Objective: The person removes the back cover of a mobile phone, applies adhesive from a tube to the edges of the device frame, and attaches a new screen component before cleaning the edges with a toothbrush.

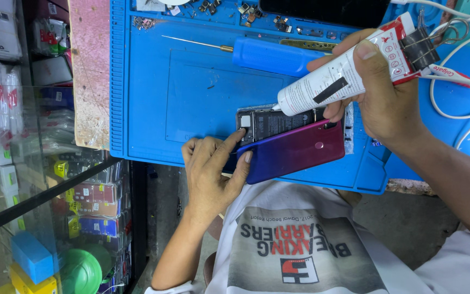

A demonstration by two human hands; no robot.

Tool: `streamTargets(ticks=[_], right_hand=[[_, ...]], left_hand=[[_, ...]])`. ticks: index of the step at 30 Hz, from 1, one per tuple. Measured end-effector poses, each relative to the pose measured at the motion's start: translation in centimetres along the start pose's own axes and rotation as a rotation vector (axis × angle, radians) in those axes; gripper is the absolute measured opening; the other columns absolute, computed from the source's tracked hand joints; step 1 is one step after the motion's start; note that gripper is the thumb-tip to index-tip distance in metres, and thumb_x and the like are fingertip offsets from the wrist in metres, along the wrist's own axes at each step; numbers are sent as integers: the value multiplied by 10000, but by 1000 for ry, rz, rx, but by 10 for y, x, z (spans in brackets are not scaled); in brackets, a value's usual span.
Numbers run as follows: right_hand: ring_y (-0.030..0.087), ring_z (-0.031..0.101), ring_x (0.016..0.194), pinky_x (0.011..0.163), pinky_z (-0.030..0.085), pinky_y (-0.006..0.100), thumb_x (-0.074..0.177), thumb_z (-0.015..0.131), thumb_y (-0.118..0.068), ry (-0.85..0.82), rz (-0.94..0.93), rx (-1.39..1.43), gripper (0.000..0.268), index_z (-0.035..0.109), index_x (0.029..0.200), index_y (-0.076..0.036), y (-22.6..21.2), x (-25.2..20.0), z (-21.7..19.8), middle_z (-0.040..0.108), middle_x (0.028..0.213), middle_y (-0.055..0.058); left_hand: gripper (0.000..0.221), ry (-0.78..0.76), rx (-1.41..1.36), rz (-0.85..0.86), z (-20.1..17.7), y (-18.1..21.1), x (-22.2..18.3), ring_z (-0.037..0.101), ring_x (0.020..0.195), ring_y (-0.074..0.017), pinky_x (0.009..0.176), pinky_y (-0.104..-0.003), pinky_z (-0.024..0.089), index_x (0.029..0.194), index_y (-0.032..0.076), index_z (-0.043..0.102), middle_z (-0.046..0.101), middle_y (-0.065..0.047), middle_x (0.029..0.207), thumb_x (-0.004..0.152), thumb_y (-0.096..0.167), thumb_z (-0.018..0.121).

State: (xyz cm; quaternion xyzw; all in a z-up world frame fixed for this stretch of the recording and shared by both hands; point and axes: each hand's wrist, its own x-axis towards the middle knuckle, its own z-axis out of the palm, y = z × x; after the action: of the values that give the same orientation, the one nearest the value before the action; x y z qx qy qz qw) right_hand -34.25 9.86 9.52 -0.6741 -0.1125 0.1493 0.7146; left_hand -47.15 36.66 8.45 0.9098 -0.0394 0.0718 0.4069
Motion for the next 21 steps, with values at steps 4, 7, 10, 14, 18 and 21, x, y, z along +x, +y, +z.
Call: streamTargets(ticks=[4, 7, 10, 14, 18, 21], right_hand=[[199, 677, 610, 505, 586, 298, 1215, 410, -323, -18, -14, -12, 340, 479, 1253, 7, -1, 0, -1, 704, 1100, 306], [199, 680, 613, 505, 587, 297, 1216, 412, -332, -6, -3, -20, 350, 482, 1249, 9, -2, -1, -2, 705, 1094, 301], [202, 683, 617, 514, 589, 297, 1219, 422, -336, -1, -7, -12, 356, 486, 1247, 13, -3, -4, -3, 705, 1089, 301], [206, 690, 629, 526, 597, 295, 1219, 425, -338, 12, -20, -45, 362, 488, 1245, 18, -6, -5, -6, 707, 1097, 301], [208, 697, 630, 517, 598, 294, 1208, 425, -339, 22, -17, -59, 367, 490, 1236, 21, -9, -5, -7, 708, 1098, 303], [207, 698, 635, 524, 601, 295, 1207, 425, -337, 22, -7, -56, 365, 488, 1237, 22, -9, -7, -8, 708, 1108, 306]], left_hand=[[375, 4, 5, 1, 1, 0, 0, 501, 782, -155, 907, -359, 341, 1230, 61, 741, 515, 3, 779, 894, 217, 802], [352, 20, 15, 20, 1, 1, 0, 516, 792, -160, 905, -367, 348, 1226, 65, 738, 531, -1, 794, 908, 205, 790], [286, 23, 81, 84, 2, 6, 2, 536, 809, -172, 919, -383, 363, 1235, 93, 746, 539, -2, 816, 959, 168, 760], [279, -44, 143, 199, 7, 18, 12, 541, 802, -184, 948, -425, 369, 1254, 112, 744, 523, -22, 833, 980, 163, 731], [315, -100, 187, 205, 10, 29, 23, 538, 804, -192, 976, -455, 362, 1264, 90, 737, 516, -29, 830, 985, 238, 727], [345, -119, 225, 199, 10, 32, 28, 540, 809, -200, 998, -474, 358, 1249, 69, 734, 528, -38, 836, 982, 288, 725]])
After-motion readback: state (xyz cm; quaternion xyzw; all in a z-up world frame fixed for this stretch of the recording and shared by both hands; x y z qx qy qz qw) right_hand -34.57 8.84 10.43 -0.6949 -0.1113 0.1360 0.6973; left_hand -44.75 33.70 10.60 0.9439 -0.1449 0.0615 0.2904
